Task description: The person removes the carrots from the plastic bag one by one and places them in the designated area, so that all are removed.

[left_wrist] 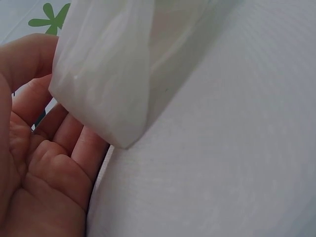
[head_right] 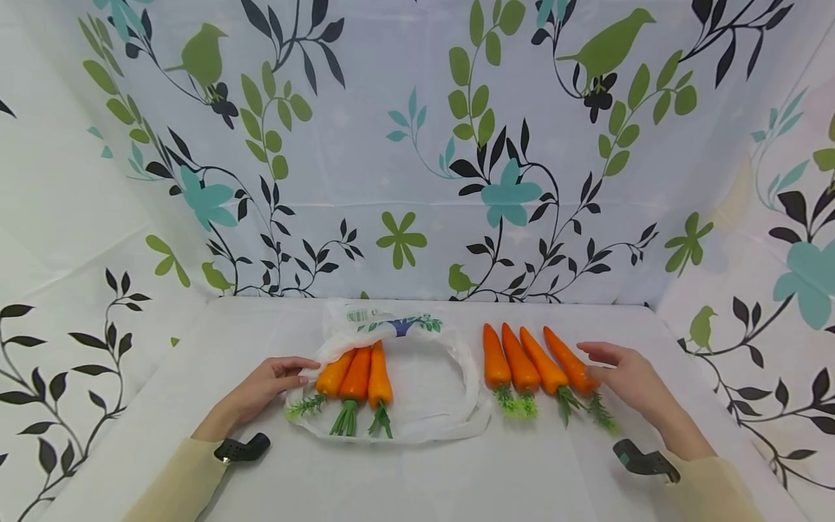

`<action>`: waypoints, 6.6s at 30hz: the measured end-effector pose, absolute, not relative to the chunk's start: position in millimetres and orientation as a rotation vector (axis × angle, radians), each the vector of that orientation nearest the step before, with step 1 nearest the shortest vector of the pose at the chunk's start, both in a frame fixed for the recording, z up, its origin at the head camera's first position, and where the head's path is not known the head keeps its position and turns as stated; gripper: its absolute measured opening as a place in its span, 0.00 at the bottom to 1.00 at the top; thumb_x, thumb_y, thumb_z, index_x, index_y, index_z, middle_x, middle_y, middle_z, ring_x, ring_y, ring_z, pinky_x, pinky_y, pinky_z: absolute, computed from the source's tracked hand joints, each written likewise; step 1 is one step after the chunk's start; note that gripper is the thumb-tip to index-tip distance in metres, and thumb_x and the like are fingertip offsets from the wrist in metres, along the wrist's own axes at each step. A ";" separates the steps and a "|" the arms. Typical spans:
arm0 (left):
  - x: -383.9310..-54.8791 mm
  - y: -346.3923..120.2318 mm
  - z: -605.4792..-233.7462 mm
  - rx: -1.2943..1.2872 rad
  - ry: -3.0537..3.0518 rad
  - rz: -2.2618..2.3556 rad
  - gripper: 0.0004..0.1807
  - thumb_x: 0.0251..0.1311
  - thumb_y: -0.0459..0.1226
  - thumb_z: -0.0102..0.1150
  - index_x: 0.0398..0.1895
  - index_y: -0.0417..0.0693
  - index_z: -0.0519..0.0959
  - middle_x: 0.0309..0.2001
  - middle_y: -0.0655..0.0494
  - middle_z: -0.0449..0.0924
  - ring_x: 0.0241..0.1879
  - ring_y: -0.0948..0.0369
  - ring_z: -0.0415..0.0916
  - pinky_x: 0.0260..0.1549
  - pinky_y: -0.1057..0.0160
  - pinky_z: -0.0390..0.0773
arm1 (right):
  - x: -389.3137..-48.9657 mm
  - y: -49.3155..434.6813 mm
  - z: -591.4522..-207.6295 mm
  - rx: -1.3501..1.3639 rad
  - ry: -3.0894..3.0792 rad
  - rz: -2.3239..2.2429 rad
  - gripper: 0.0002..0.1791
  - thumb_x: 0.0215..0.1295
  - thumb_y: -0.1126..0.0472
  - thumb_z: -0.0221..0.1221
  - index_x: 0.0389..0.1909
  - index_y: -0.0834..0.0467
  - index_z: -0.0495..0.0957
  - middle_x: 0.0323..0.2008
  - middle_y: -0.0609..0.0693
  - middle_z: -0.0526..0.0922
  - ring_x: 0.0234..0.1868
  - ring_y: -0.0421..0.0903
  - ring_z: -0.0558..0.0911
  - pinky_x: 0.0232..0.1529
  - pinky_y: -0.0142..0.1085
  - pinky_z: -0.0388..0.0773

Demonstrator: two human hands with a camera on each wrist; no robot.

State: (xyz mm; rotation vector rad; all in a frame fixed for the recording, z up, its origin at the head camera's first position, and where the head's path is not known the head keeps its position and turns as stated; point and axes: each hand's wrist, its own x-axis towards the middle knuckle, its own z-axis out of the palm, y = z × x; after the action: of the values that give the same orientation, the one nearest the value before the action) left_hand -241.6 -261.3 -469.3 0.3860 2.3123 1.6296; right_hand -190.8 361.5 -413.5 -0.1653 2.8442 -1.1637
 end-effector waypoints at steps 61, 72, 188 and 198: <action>-240.9 -260.5 -468.5 0.410 2.384 1.571 0.18 0.65 0.41 0.63 0.57 0.47 0.82 0.61 0.50 0.76 0.60 0.50 0.65 0.62 0.47 0.60 | -212.3 151.2 -413.2 -0.677 2.582 -1.397 0.18 0.68 0.66 0.61 0.57 0.57 0.81 0.55 0.58 0.81 0.53 0.52 0.81 0.53 0.43 0.79; -241.3 -261.3 -470.2 0.387 2.355 1.593 0.18 0.65 0.40 0.62 0.57 0.47 0.82 0.62 0.50 0.76 0.62 0.49 0.64 0.66 0.44 0.57 | -221.2 135.4 -420.3 -0.742 2.496 -1.329 0.16 0.69 0.61 0.59 0.56 0.59 0.81 0.53 0.53 0.83 0.54 0.50 0.80 0.56 0.48 0.75; -238.3 -260.3 -467.7 0.379 2.349 1.597 0.18 0.66 0.41 0.62 0.57 0.48 0.82 0.62 0.50 0.76 0.61 0.49 0.64 0.65 0.43 0.57 | -195.4 219.6 -376.6 -0.427 2.474 -1.432 0.15 0.69 0.55 0.60 0.54 0.53 0.79 0.52 0.52 0.81 0.56 0.55 0.72 0.57 0.48 0.71; -238.2 -260.7 -466.9 0.383 2.368 1.581 0.18 0.66 0.42 0.62 0.57 0.48 0.82 0.62 0.51 0.76 0.60 0.50 0.65 0.64 0.44 0.59 | -186.7 258.4 -373.1 -0.394 2.561 -1.417 0.17 0.70 0.57 0.58 0.57 0.57 0.78 0.60 0.58 0.76 0.59 0.57 0.72 0.56 0.44 0.73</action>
State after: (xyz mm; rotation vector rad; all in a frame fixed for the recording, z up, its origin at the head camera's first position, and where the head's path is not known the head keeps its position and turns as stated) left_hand -238.2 -260.7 -466.9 0.3834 2.3676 1.5810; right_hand -186.7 258.4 -373.1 -0.3944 2.5613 -1.4168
